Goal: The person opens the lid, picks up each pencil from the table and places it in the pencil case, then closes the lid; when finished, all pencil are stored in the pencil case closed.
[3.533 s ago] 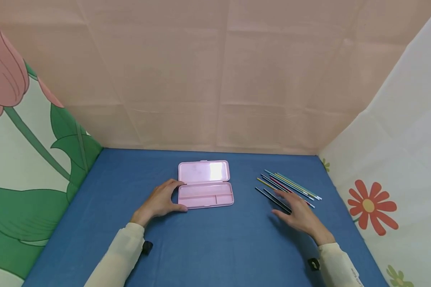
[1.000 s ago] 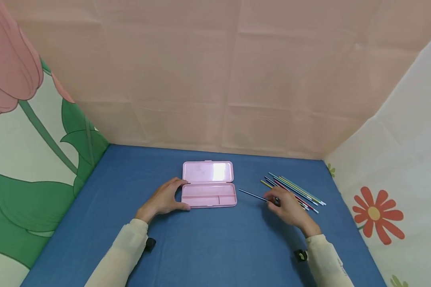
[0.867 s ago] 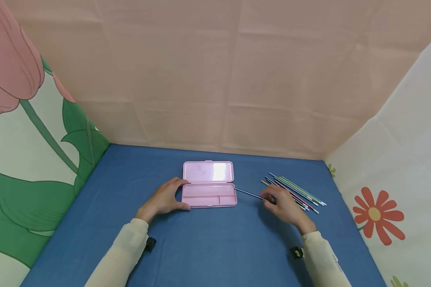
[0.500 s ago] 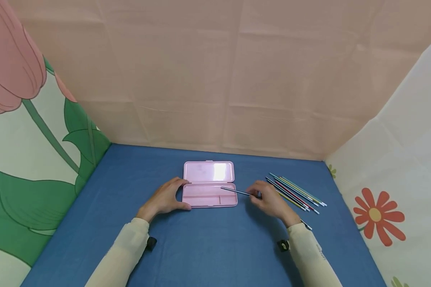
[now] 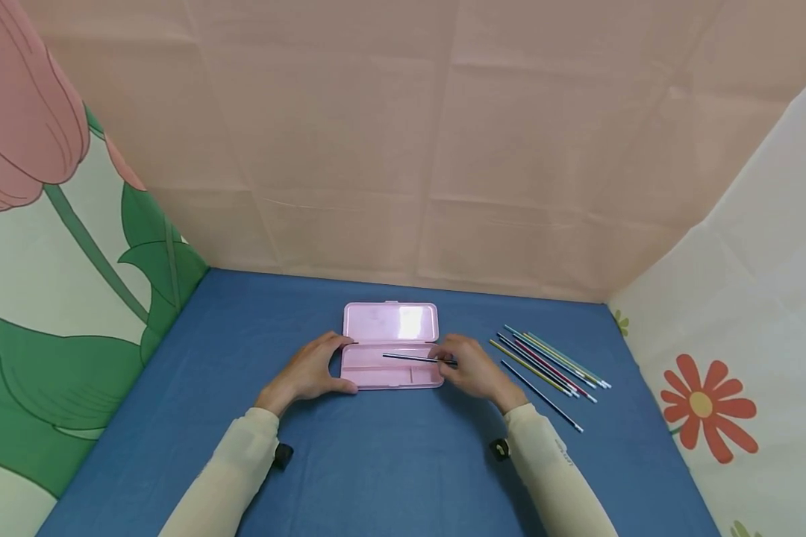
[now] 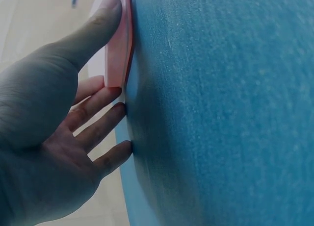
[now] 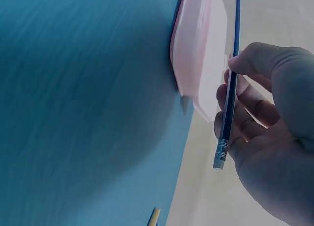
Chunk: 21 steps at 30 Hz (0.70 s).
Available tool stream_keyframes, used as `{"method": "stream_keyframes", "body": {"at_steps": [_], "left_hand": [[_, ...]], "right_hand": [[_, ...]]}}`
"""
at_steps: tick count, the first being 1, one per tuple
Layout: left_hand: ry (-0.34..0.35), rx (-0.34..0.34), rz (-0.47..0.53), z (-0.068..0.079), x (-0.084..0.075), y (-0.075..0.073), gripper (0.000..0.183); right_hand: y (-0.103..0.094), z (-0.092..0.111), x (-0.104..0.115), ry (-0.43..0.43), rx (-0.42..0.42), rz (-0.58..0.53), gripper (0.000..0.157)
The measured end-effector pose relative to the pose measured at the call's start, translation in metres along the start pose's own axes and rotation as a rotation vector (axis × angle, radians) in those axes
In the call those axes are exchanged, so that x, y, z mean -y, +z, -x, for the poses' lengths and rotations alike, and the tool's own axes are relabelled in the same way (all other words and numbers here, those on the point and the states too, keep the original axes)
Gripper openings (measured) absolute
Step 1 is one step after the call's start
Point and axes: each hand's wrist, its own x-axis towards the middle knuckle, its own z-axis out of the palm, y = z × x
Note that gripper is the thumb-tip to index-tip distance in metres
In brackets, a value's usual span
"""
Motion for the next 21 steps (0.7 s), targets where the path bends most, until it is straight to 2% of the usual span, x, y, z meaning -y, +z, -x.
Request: {"method": "stream_keyframes", "body": {"at_steps": [10, 21], "left_hand": [[0.003, -0.003, 0.008, 0.0, 0.002, -0.001, 0.093], [0.003, 0.0, 0.015, 0.0, 0.001, 0.0, 0.093]], "right_hand": [[0.017, -0.029, 0.014, -0.061, 0.048, -0.027, 0.018], [0.034, -0.046, 0.018, -0.046, 0.099, -0.021, 0.016]]}}
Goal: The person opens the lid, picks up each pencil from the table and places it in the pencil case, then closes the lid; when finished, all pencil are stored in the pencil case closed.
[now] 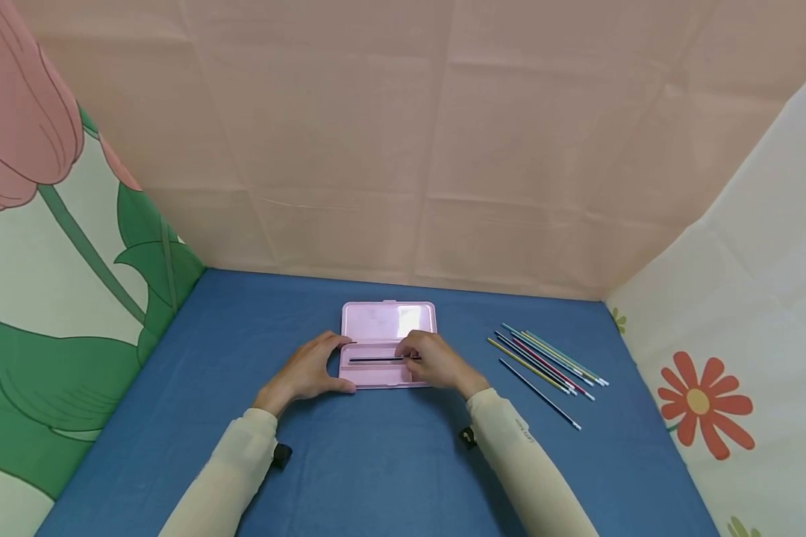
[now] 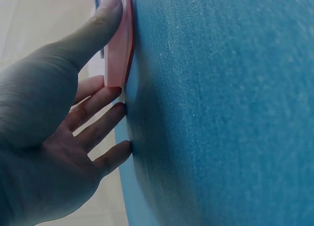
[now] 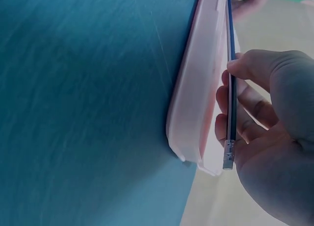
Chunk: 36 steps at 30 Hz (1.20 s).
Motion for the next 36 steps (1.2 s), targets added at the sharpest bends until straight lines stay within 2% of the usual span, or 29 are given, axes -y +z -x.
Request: {"method": "stream_keyframes", "body": {"at_steps": [14, 22, 31, 36], "left_hand": [[0.015, 0.004, -0.003, -0.0004, -0.0003, -0.0014, 0.093], [0.014, 0.002, -0.002, -0.0008, 0.0011, -0.0009, 0.094], [0.008, 0.006, 0.003, -0.0007, 0.0012, -0.0006, 0.093], [0.002, 0.011, 0.002, -0.0002, 0.0015, -0.0005, 0.093]], "right_hand": [[0.0073, -0.0087, 0.0062, -0.035, 0.043, 0.021, 0.019], [0.0082, -0.0105, 0.007, -0.019, 0.051, 0.021, 0.021], [0.0087, -0.0103, 0.0095, 0.045, 0.147, -0.016, 0.024], [0.0093, -0.0096, 0.0091, 0.047, 0.133, -0.036, 0.027]]}}
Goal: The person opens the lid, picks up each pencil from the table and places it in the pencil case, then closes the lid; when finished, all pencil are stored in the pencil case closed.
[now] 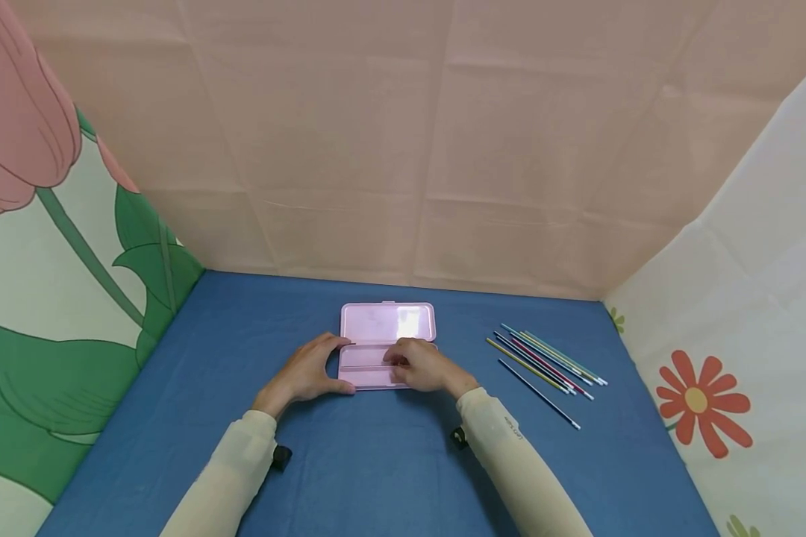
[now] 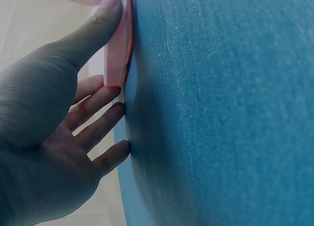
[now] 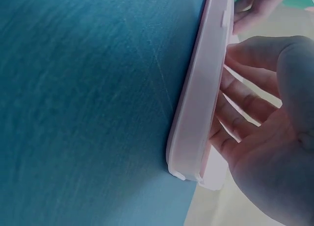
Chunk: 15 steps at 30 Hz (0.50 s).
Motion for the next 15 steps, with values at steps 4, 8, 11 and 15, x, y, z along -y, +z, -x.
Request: {"method": "stream_keyframes", "body": {"at_steps": [4, 8, 11, 15], "left_hand": [[-0.006, 0.003, 0.003, 0.0, 0.0, 0.0, 0.093], [-0.013, 0.001, 0.008, 0.0, 0.001, 0.0, 0.094], [-0.011, -0.004, 0.008, 0.0, 0.001, 0.001, 0.094], [-0.007, -0.009, 0.009, -0.001, 0.001, 0.001, 0.094]], "right_hand": [[-0.002, 0.003, -0.002, -0.025, -0.043, -0.003, 0.029], [-0.007, 0.014, -0.001, -0.005, -0.074, -0.037, 0.03], [-0.012, 0.026, -0.001, 0.025, -0.096, -0.061, 0.032], [-0.018, 0.043, -0.005, 0.031, -0.152, -0.068, 0.035]]}}
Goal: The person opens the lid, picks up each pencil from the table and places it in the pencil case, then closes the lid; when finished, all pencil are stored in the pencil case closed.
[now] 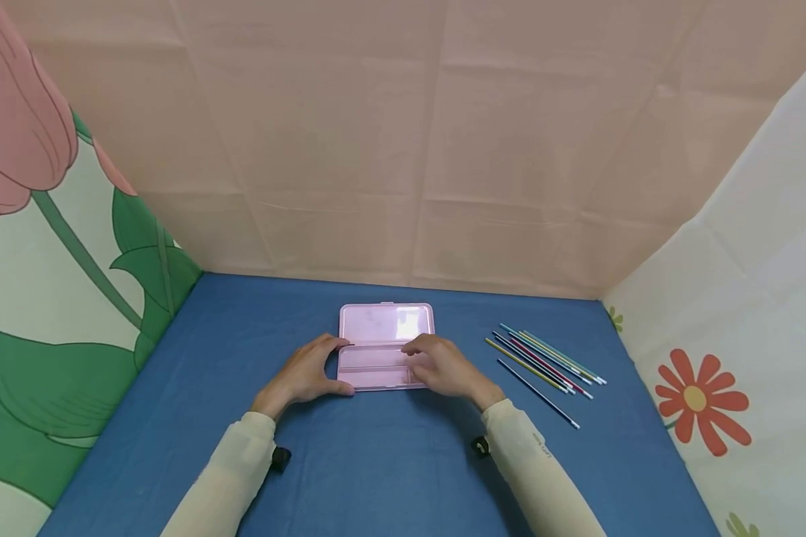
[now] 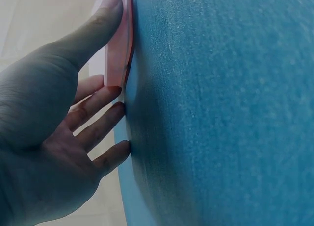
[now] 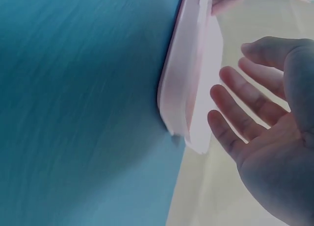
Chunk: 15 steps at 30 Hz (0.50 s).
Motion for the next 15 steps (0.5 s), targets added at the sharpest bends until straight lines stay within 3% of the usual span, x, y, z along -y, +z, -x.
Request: {"method": "stream_keyframes", "body": {"at_steps": [6, 15], "left_hand": [[-0.002, 0.001, -0.006, 0.0, 0.0, 0.001, 0.093], [-0.021, 0.004, 0.003, 0.0, -0.003, 0.0, 0.093]], "right_hand": [[-0.014, 0.026, -0.014, -0.005, -0.09, 0.03, 0.036], [-0.037, 0.07, -0.042, 0.055, -0.158, 0.061, 0.035]]}}
